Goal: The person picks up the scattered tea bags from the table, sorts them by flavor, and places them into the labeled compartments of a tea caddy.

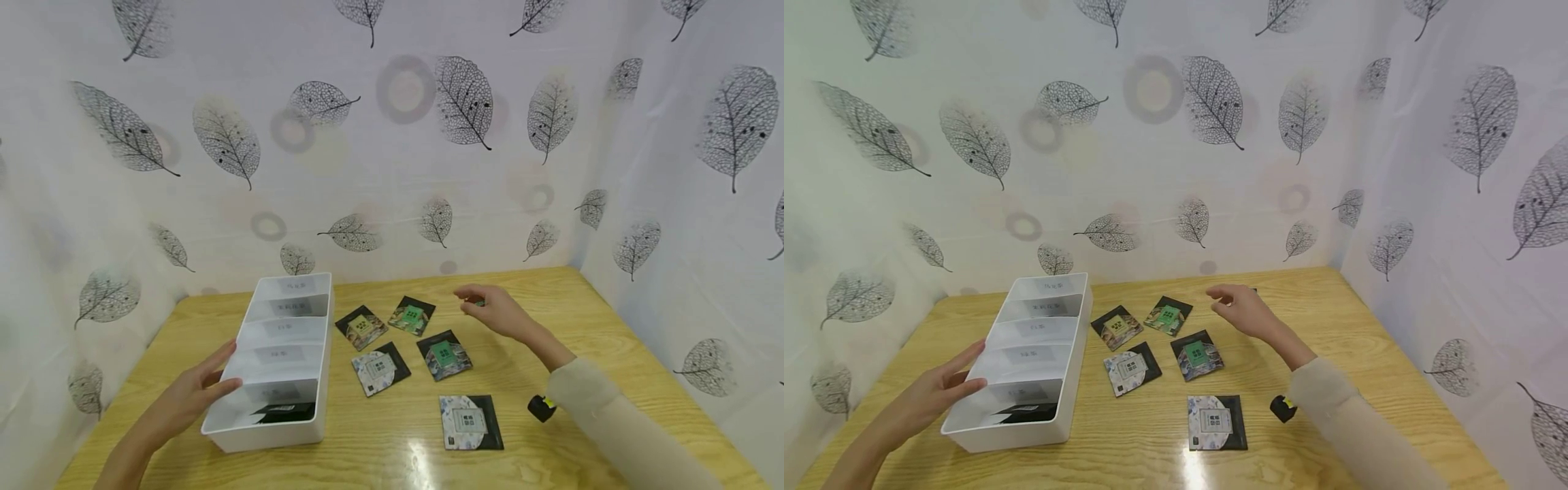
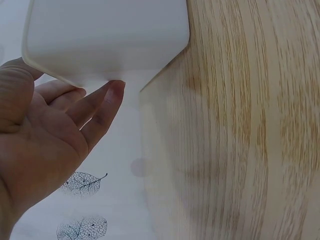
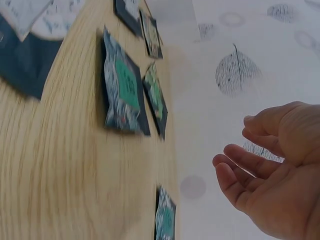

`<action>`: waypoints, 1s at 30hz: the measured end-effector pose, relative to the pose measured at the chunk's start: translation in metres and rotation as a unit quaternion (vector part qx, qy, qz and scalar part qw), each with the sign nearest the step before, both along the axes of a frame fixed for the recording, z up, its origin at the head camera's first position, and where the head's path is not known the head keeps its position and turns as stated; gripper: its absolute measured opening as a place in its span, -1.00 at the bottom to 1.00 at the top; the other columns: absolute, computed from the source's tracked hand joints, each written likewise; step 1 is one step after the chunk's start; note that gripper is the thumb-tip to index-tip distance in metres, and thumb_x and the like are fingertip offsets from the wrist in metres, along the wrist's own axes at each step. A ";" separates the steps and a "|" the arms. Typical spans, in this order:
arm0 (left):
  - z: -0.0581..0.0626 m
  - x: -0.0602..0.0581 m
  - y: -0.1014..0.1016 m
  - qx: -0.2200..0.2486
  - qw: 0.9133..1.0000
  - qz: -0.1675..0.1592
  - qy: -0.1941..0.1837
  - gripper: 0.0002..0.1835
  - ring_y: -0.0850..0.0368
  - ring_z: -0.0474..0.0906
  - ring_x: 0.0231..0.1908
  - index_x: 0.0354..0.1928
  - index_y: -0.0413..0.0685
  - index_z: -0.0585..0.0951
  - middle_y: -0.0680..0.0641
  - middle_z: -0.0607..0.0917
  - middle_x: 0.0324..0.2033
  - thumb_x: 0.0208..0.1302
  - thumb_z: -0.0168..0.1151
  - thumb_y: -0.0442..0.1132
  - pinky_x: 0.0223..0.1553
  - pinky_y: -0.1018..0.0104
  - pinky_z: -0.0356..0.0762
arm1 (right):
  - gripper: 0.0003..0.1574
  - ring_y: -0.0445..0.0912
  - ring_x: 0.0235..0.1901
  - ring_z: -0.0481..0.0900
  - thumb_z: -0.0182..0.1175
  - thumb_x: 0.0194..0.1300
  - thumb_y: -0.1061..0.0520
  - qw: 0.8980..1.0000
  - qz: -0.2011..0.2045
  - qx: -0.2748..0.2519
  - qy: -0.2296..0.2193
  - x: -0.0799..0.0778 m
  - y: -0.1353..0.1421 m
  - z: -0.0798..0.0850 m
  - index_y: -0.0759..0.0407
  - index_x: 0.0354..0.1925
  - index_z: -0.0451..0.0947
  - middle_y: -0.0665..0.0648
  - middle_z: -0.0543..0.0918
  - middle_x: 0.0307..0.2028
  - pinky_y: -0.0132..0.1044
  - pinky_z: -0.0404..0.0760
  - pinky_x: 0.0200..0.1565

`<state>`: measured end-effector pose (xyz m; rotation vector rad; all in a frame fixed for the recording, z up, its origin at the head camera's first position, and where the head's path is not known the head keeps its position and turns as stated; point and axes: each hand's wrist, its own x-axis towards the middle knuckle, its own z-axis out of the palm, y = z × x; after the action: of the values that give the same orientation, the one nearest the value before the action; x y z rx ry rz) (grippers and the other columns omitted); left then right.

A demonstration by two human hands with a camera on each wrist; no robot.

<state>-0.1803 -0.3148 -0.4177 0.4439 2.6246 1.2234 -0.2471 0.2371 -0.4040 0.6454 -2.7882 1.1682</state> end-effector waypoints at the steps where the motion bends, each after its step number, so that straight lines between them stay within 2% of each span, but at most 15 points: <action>1: 0.000 0.000 0.000 0.000 1.000 0.000 0.000 -0.17 -0.51 0.28 0.37 0.61 -0.35 -0.05 -0.49 -0.07 0.56 0.59 0.15 -0.14 -0.02 0.58 0.43 | -0.54 0.17 0.04 0.65 0.15 0.56 0.24 1.000 -0.005 -0.001 -0.003 -0.001 0.004 -0.002 0.39 0.33 0.51 0.40 0.62 0.18 0.08 0.65 0.00; 5: 0.000 -0.001 -0.001 -0.003 1.000 0.000 0.001 -0.17 -0.50 0.28 0.37 0.61 -0.35 -0.05 -0.49 -0.06 0.56 0.59 0.14 -0.14 -0.01 0.57 0.44 | -0.54 0.15 0.01 0.65 0.17 0.53 0.27 1.000 -0.016 0.004 -0.015 -0.002 0.014 -0.010 0.39 0.31 0.52 0.40 0.62 0.17 0.03 0.66 -0.05; 10: 0.000 -0.001 -0.001 -0.005 1.000 -0.004 0.008 -0.18 -0.50 0.28 0.37 0.61 -0.35 -0.04 -0.48 -0.04 0.56 0.60 0.14 -0.13 0.00 0.58 0.43 | -0.50 0.18 0.06 0.63 0.22 0.51 0.22 0.999 -0.005 0.012 -0.032 -0.001 0.015 -0.023 0.38 0.32 0.51 0.40 0.61 0.20 0.03 0.66 -0.04; 18: 0.000 -0.001 0.000 -0.002 1.000 -0.003 0.011 -0.18 -0.50 0.29 0.37 0.62 -0.34 -0.03 -0.47 -0.04 0.56 0.59 0.15 -0.14 0.00 0.59 0.42 | -0.48 0.27 0.22 0.53 0.28 0.45 0.26 0.997 0.054 0.039 -0.031 0.005 0.000 -0.038 0.38 0.31 0.52 0.34 0.55 0.29 0.04 0.64 0.00; 24: 0.001 -0.002 -0.001 0.002 1.000 -0.004 0.001 -0.17 -0.51 0.25 0.38 0.61 -0.35 -0.05 -0.47 -0.07 0.56 0.60 0.14 -0.12 0.00 0.60 0.41 | -0.43 0.32 0.38 0.36 0.34 0.41 0.22 0.990 0.114 0.059 -0.062 0.012 -0.010 -0.041 0.35 0.32 0.53 0.36 0.39 0.44 0.21 0.52 0.18; 30: 0.002 -0.002 -0.001 0.010 1.000 -0.001 -0.003 -0.16 -0.50 0.24 0.39 0.62 -0.34 -0.05 -0.44 -0.07 0.57 0.59 0.14 -0.08 0.00 0.61 0.41 | -0.46 0.33 0.40 0.34 0.38 0.36 0.18 0.979 0.154 0.126 -0.047 0.012 -0.014 -0.049 0.26 0.27 0.62 0.34 0.44 0.41 0.24 0.40 0.29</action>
<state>-0.1820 -0.3159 -0.4159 0.4460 2.6086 1.2490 -0.2352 0.2235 -0.4528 1.1040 -3.0252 0.9092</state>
